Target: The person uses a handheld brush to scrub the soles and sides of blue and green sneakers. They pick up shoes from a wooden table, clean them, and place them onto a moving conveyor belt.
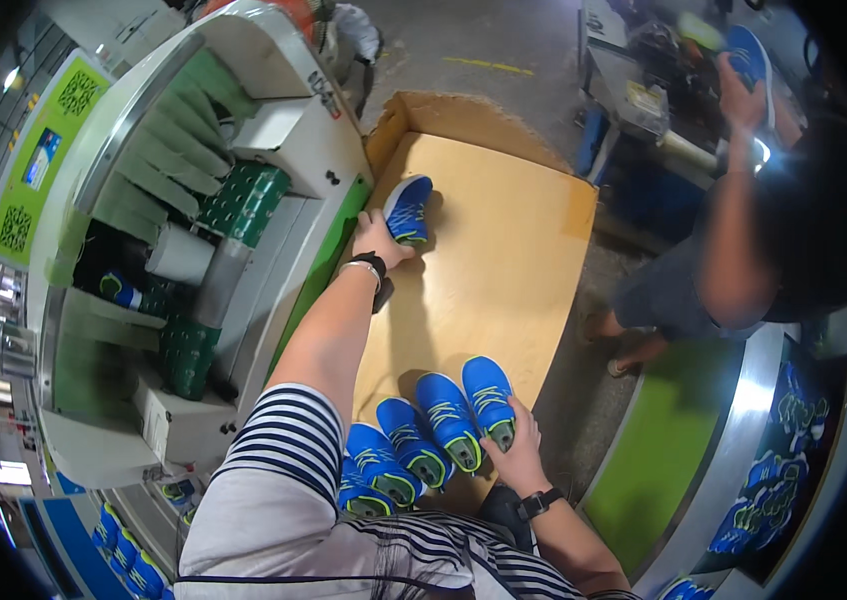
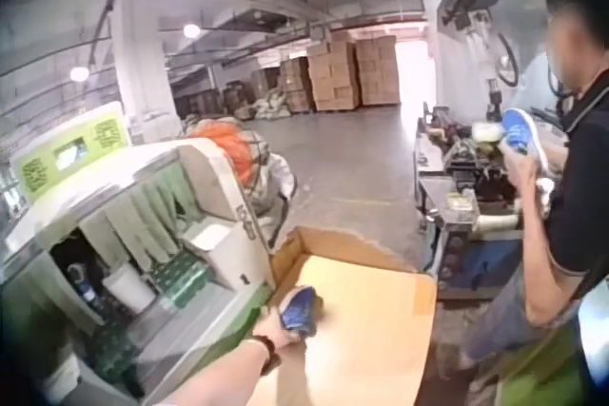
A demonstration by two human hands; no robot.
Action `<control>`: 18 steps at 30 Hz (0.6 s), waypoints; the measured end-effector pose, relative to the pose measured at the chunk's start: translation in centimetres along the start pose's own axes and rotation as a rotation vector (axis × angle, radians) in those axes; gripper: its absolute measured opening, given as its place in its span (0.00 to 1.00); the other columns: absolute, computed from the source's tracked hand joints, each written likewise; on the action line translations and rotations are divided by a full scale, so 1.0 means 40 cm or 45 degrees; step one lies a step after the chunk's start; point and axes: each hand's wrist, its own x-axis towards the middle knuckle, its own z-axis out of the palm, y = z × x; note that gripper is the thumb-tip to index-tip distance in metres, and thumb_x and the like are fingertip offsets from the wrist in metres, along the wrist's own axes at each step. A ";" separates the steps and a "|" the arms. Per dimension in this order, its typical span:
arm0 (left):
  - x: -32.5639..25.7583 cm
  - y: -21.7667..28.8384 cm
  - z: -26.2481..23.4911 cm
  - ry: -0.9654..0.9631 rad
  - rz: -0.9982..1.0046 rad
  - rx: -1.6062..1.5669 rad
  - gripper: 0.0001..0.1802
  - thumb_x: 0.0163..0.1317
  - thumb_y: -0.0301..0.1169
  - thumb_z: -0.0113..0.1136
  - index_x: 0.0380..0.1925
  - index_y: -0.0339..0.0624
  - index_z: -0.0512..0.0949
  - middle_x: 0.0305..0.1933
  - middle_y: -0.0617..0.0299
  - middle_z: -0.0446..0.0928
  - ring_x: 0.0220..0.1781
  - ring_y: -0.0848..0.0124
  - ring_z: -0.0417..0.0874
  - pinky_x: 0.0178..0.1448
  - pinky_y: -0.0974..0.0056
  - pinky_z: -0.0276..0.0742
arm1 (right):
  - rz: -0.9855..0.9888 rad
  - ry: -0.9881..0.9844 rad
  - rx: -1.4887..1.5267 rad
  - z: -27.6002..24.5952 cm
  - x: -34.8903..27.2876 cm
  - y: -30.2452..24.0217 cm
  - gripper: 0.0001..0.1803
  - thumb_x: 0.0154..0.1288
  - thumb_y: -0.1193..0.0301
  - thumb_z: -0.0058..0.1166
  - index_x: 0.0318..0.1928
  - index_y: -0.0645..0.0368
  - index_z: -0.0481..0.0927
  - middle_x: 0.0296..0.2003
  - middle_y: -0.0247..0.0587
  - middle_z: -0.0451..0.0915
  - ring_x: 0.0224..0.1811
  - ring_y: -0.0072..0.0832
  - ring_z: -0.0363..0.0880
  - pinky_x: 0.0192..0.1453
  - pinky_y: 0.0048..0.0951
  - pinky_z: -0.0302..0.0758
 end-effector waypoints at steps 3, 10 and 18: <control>-0.080 -0.085 0.004 -0.007 0.005 -0.087 0.49 0.42 0.49 0.81 0.62 0.38 0.70 0.63 0.43 0.71 0.58 0.49 0.81 0.66 0.51 0.78 | -0.028 -0.021 -0.017 -0.003 0.006 -0.006 0.50 0.55 0.69 0.72 0.75 0.55 0.57 0.70 0.55 0.64 0.72 0.53 0.62 0.74 0.51 0.58; -0.545 -0.277 -0.170 -0.649 -0.024 -2.525 0.35 0.68 0.58 0.61 0.69 0.56 0.69 0.63 0.62 0.79 0.62 0.60 0.82 0.65 0.38 0.75 | 0.054 -0.029 0.265 -0.009 0.033 -0.012 0.47 0.55 0.79 0.69 0.74 0.61 0.60 0.67 0.56 0.68 0.70 0.48 0.67 0.74 0.44 0.64; -0.759 -0.394 -0.371 0.156 0.031 -2.493 0.31 0.69 0.62 0.58 0.59 0.52 0.76 0.51 0.63 0.84 0.51 0.67 0.85 0.51 0.54 0.83 | -0.524 -0.283 0.459 -0.042 0.403 -0.532 0.43 0.62 0.75 0.66 0.74 0.59 0.60 0.66 0.51 0.71 0.67 0.40 0.73 0.71 0.38 0.69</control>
